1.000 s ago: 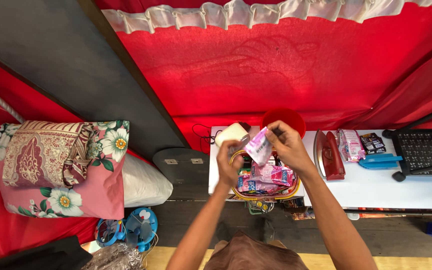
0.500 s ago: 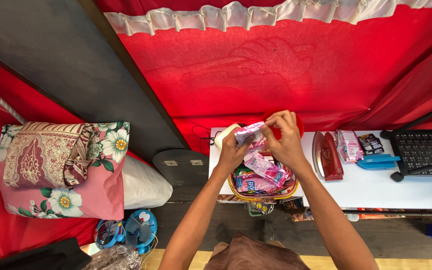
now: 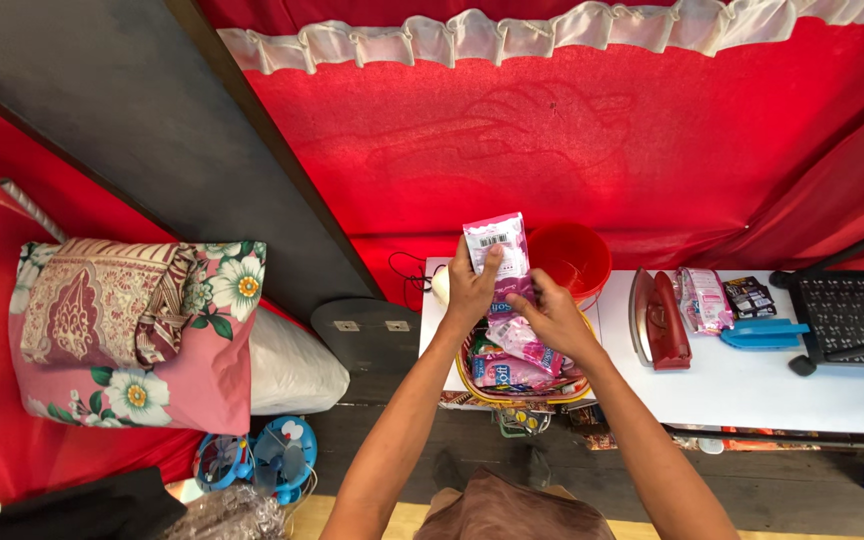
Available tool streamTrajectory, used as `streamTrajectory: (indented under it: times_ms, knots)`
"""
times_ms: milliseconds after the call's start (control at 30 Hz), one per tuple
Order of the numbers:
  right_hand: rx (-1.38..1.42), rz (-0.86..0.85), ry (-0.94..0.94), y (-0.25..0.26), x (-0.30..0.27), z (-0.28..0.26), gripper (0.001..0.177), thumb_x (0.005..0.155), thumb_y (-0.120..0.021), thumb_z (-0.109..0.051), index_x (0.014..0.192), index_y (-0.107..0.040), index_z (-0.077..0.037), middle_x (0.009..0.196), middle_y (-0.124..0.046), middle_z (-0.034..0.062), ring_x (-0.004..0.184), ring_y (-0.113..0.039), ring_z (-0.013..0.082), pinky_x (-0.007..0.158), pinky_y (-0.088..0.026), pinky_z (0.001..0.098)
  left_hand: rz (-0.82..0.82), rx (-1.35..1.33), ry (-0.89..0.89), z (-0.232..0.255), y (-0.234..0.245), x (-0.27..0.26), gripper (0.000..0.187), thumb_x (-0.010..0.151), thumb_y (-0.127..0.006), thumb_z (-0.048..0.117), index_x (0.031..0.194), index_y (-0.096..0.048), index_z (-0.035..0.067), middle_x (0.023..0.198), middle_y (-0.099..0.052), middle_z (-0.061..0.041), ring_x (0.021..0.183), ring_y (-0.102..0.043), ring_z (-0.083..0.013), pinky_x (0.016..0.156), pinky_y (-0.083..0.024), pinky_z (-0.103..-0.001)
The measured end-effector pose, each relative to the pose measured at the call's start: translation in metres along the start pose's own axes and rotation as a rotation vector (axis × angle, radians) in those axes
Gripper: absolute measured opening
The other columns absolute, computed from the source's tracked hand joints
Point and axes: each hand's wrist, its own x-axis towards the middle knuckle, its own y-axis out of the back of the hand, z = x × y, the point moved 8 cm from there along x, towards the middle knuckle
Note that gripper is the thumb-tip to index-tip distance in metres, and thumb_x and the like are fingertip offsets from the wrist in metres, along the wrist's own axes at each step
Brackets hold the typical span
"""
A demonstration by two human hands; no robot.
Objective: The person removes various household items from a yellow basket and places them on a white table. Items handled include a small box, a blue plastic tool, packets of wipes, an iron, and other packaged goods. The person continues to empty the basket and arrange the items on the table.
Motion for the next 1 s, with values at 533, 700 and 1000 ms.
streamTrajectory:
  times_ms: [533, 700, 1000]
  knots:
    - [0.528, 0.056, 0.033, 0.031, 0.027, 0.003, 0.021, 0.1, -0.066, -0.008, 0.116, -0.062, 0.004, 0.106, -0.074, 0.0113, 0.093, -0.069, 0.0143, 0.08, -0.059, 0.0294, 0.175, 0.576, 0.068, -0.021, -0.012, -0.134, 0.06, 0.073, -0.089, 0.014, 0.124, -0.061, 0.001, 0.118, -0.06, -0.016, 0.112, -0.057, -0.0327, 0.092, -0.049, -0.044]
    - [0.55, -0.062, -0.032, 0.038, 0.009, 0.005, 0.027, 0.097, -0.065, -0.01, 0.121, -0.064, 0.003, 0.103, -0.074, 0.0079, 0.086, -0.069, 0.013, 0.074, -0.058, 0.0297, 0.168, 0.508, 0.068, -0.021, -0.001, -0.118, 0.039, 0.076, -0.073, -0.003, 0.113, -0.076, 0.008, 0.112, -0.069, -0.01, 0.107, -0.067, -0.0282, 0.092, -0.054, -0.038]
    - [0.25, -0.015, -0.153, 0.075, -0.033, 0.069, 0.024, 0.097, -0.056, -0.011, 0.107, -0.072, 0.004, 0.088, -0.073, 0.0065, 0.077, -0.063, 0.0104, 0.071, -0.05, 0.0263, 0.268, 0.514, -0.225, 0.036, 0.001, -0.108, 0.035, 0.079, -0.072, -0.01, 0.111, -0.076, 0.004, 0.106, -0.07, -0.011, 0.097, -0.069, -0.0238, 0.083, -0.056, -0.034]
